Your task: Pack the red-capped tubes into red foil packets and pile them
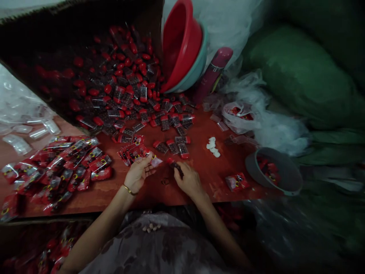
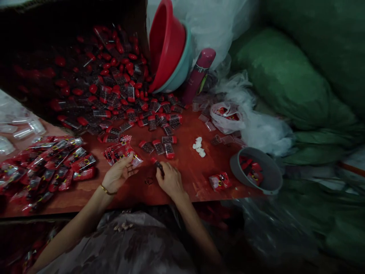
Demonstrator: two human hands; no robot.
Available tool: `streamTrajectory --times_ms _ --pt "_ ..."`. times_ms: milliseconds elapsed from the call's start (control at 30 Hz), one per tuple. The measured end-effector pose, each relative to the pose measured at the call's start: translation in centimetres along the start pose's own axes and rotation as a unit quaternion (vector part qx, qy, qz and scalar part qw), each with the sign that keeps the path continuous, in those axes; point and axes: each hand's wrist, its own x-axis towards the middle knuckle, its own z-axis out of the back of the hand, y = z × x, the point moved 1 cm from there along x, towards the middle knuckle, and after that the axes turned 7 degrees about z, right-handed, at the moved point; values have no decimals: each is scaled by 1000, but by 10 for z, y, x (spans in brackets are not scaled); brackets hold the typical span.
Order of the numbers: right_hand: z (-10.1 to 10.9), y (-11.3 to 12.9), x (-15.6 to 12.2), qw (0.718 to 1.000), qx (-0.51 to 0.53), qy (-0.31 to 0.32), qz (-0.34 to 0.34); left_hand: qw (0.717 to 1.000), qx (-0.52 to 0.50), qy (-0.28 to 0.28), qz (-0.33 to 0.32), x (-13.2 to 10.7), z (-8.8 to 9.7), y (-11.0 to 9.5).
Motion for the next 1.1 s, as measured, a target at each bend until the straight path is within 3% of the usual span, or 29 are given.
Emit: streamTrajectory --times_ms 100,200,400,533,633,767,967,1100 --pt "17 12 -8 980 197 34 -14 1000 2 6 -3 -3 -2 0" --pt "29 25 -11 944 313 75 -70 1000 14 19 -2 -6 -7 3" --pt "25 34 -4 882 429 111 -159 997 44 45 -33 -10 -10 7" --pt "16 32 -2 860 461 105 -193 996 52 43 -54 -13 -9 7" --pt "12 32 -2 863 461 67 -193 993 58 64 -76 -14 -11 8" --pt "8 34 -2 888 433 31 -149 988 53 95 -108 -15 -14 13" --pt "-4 38 0 912 377 -45 -154 996 -10 46 -77 -14 -16 31" --pt "-9 42 1 919 365 -55 -137 993 -25 33 -111 -15 -19 30"
